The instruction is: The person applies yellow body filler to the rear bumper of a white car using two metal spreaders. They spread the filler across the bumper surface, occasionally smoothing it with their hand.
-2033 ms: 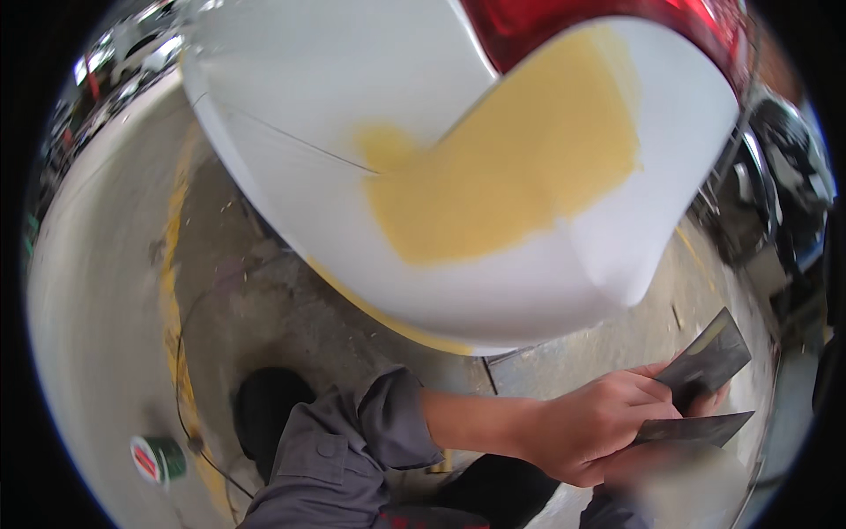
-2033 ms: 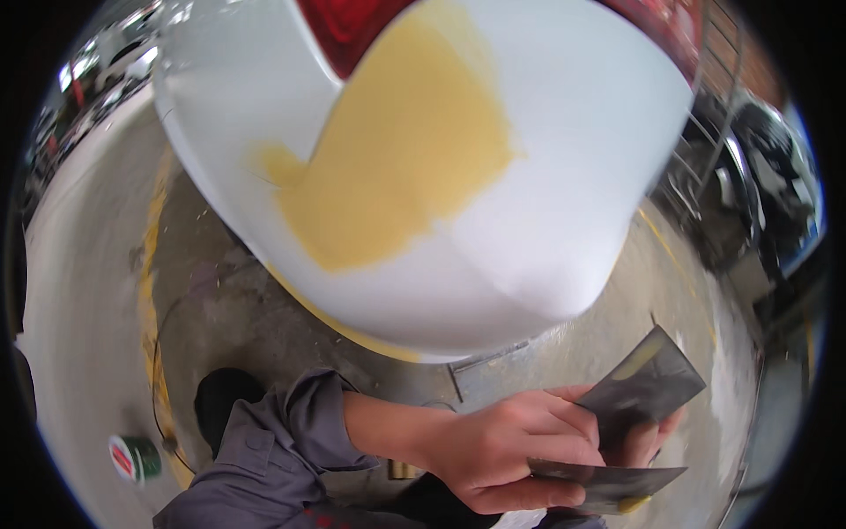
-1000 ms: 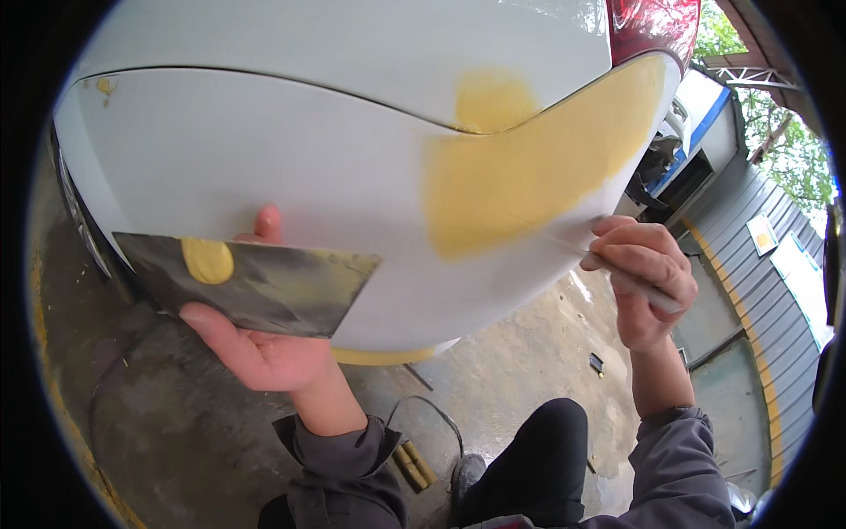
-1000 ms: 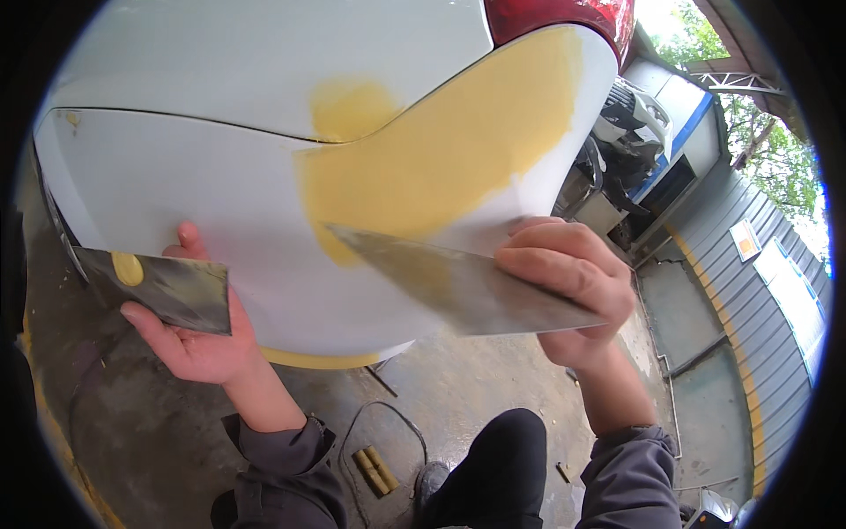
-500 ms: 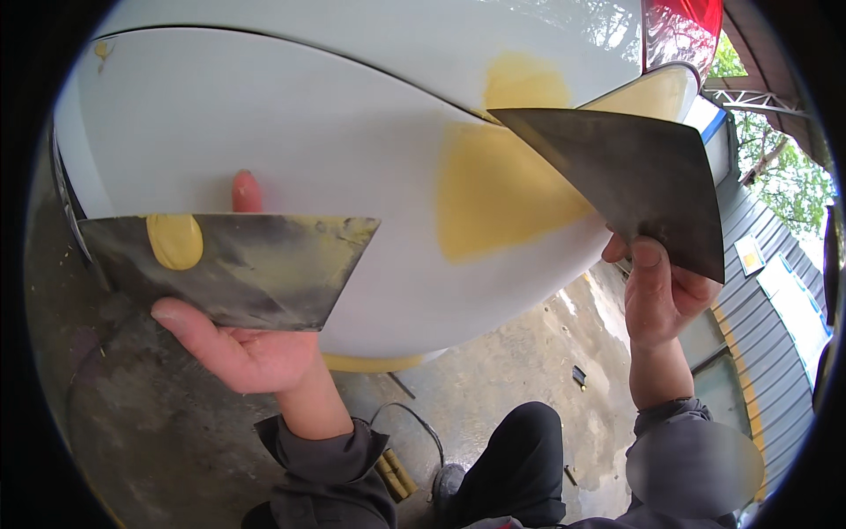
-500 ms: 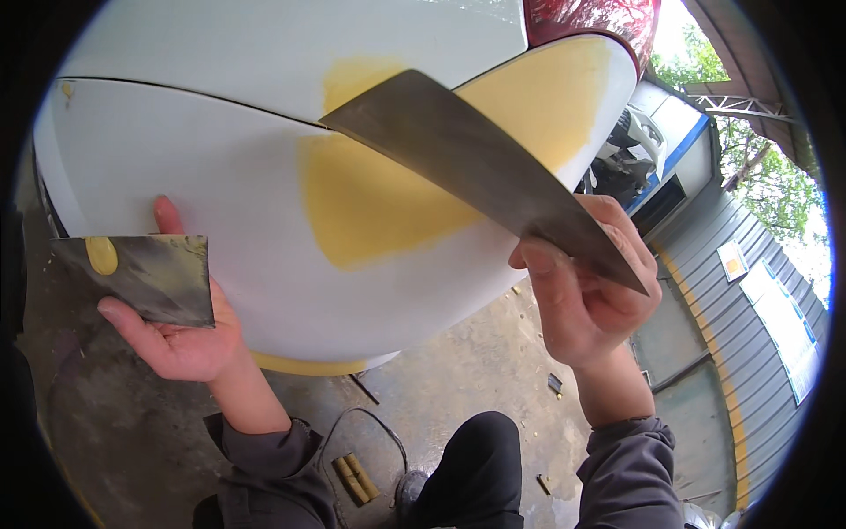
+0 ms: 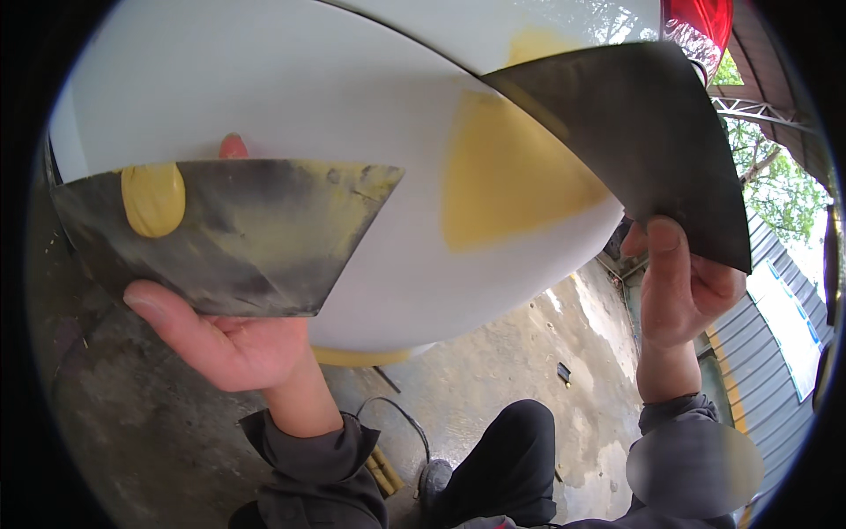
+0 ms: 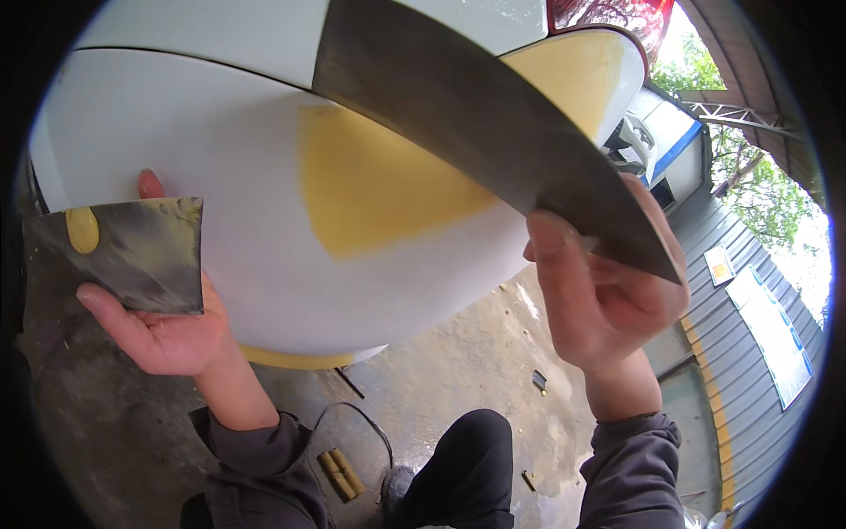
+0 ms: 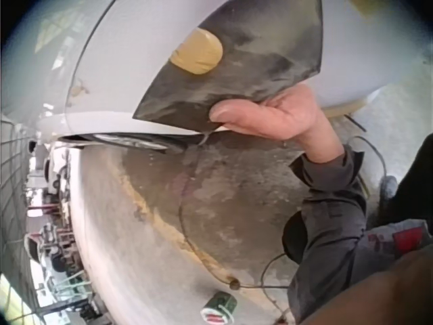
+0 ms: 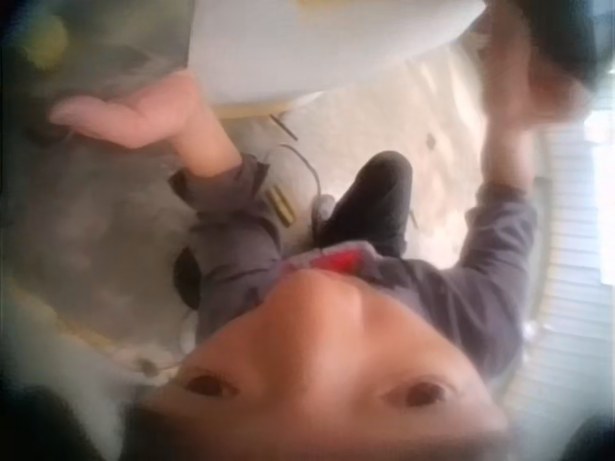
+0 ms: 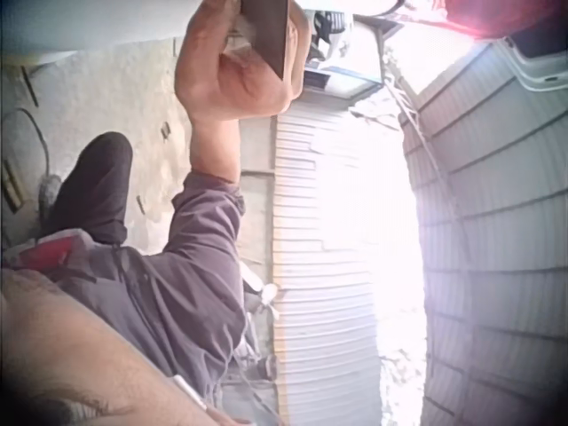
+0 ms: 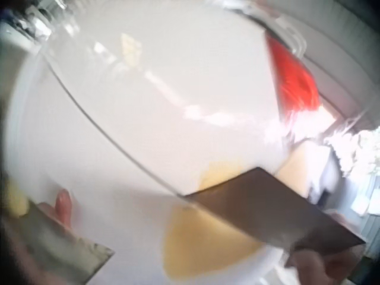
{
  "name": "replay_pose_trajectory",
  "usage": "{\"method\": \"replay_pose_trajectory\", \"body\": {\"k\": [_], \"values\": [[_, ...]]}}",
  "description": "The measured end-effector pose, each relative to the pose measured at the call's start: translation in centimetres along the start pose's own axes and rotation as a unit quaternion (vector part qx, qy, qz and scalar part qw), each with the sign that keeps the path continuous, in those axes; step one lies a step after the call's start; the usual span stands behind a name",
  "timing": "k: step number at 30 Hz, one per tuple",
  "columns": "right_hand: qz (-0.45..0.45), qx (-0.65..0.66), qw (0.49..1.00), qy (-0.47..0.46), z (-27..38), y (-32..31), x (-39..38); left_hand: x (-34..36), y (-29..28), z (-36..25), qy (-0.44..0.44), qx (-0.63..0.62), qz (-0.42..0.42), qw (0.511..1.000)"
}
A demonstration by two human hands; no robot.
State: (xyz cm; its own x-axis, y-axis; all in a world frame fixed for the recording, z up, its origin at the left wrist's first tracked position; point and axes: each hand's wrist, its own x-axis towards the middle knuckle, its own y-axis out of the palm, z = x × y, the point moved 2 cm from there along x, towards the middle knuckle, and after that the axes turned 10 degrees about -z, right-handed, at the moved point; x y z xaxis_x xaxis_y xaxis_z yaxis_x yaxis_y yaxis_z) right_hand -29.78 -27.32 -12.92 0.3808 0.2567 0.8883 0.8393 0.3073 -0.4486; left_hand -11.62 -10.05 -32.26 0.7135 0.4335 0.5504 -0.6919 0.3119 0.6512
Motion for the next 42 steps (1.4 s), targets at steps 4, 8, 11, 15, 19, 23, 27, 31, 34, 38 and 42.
{"method": "replay_pose_trajectory", "body": {"k": [4, 8, 11, 15, 19, 23, 27, 31, 34, 38, 42], "values": [[0.032, -0.105, 0.991, -0.075, 1.1, -1.8, 1.2, 0.1, 0.4, 0.0, 0.02, 0.086, -0.052, 0.995], [0.087, -0.129, 0.981, -0.117, 2.5, -2.7, 2.6, -0.3, 1.2, 0.4, 0.113, 0.319, -0.222, 0.914], [0.073, -0.111, 0.985, -0.112, 2.7, -2.3, 2.8, 0.0, 1.5, 0.5, 0.134, 0.341, -0.247, 0.897], [0.085, -0.099, 0.984, -0.124, 2.2, -2.6, 3.0, 0.3, 1.8, 0.8, 0.151, 0.355, -0.248, 0.888], [0.088, -0.103, 0.984, -0.116, 2.1, -2.7, 3.1, 0.4, 1.7, 1.0, 0.165, 0.359, -0.247, 0.885], [0.076, -0.094, 0.986, -0.111, 1.7, -3.0, 3.2, 0.3, 1.7, 1.1, 0.171, 0.355, -0.242, 0.886], [0.07, -0.085, 0.983, -0.143, 0.9, -3.1, 3.5, 0.3, 1.8, 0.9, 0.172, 0.357, -0.241, 0.886], [0.09, -0.113, 0.978, -0.151, 1.1, -3.5, 3.9, 0.3, 1.4, 0.7, 0.181, 0.364, -0.224, 0.886], [0.083, -0.111, 0.979, -0.15, 0.8, -3.9, 4.2, 0.2, 1.6, 0.9, 0.184, 0.371, -0.219, 0.883], [0.075, -0.117, 0.979, -0.152, 0.4, -4.4, 4.4, 0.2, 2.0, 1.1, 0.184, 0.359, -0.23, 0.886], [0.068, -0.13, 0.978, -0.145, 0.3, -4.6, 4.6, 0.1, 2.1, 1.2, 0.175, 0.345, -0.243, 0.889]]}}
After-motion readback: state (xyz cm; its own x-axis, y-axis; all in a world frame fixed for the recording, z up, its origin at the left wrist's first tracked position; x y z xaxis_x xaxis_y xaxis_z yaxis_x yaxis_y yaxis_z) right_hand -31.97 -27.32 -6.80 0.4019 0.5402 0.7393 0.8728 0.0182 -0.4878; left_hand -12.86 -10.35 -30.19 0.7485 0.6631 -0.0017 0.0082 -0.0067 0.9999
